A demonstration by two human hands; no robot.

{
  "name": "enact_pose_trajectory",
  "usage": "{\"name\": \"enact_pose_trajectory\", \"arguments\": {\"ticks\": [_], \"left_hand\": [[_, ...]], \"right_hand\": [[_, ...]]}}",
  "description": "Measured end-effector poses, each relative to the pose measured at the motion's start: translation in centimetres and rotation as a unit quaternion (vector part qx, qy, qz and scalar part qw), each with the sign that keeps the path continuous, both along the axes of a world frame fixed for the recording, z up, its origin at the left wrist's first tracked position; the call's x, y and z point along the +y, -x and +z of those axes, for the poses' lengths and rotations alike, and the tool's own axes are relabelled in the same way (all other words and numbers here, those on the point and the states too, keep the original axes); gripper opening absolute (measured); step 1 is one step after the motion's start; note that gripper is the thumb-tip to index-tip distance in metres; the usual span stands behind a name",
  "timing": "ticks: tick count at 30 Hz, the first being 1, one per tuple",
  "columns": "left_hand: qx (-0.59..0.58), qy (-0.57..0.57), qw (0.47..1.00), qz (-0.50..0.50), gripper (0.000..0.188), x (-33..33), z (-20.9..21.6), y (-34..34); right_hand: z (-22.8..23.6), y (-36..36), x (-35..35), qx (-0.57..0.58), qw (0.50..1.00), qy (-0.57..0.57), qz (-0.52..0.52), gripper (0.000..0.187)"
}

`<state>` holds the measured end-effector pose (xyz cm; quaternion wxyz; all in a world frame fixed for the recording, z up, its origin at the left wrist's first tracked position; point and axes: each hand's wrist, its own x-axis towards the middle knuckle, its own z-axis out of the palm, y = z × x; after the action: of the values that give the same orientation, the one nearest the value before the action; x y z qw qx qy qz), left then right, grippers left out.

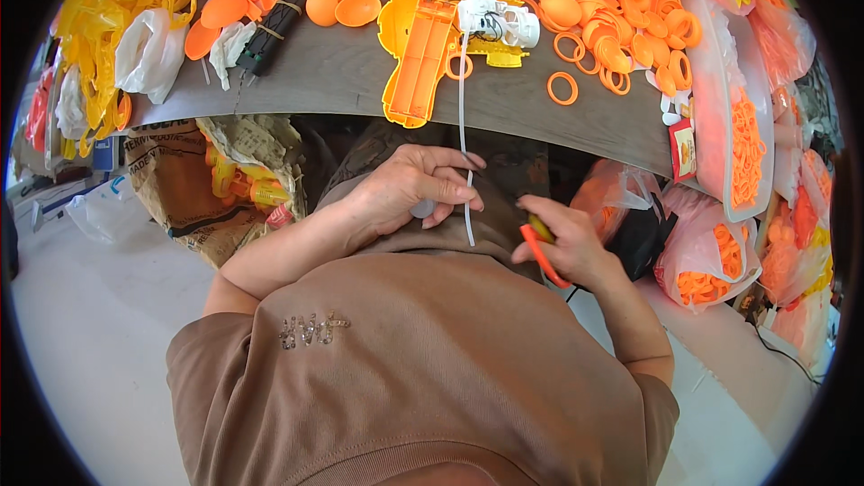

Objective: Assembling, testing, and preparing plastic toy guns for packaging at a production workstation.

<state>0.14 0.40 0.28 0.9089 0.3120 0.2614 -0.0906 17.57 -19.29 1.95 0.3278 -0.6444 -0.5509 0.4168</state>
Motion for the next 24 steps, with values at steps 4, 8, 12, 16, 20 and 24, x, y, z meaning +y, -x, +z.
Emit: {"name": "enact_pose_trajectory", "arguments": {"ticks": [4,8,12,16,20,24], "left_hand": [[0.033,0.022,0.999,-0.001,0.058,0.6,0.8,1.2],[0.046,0.017,0.999,-0.003,0.054,1.5,2.1,3.1],[0.024,-0.028,0.998,0.045,0.022,1.9,2.5,5.0],[-0.039,-0.219,0.955,0.196,0.008,5.2,6.3,6.8],[0.055,-0.643,0.648,0.405,0.004,12.1,8.7,10.5],[0.180,-0.702,0.474,0.500,0.014,21.4,10.0,13.1]], "right_hand": [[2.5,-4.5,-1.0,-0.204,0.974,-0.026,-0.096,0.057],[5.4,-9.1,-0.6,-0.372,0.923,-0.031,-0.094,0.046],[5.2,-10.9,0.5,-0.395,0.917,0.009,-0.055,0.039],[3.3,-10.8,1.9,-0.416,0.908,-0.031,-0.033,0.042],[3.2,-10.5,4.2,-0.434,0.899,-0.004,-0.050,0.042],[2.9,-11.0,5.5,-0.481,0.875,0.009,-0.045,0.046]]}}
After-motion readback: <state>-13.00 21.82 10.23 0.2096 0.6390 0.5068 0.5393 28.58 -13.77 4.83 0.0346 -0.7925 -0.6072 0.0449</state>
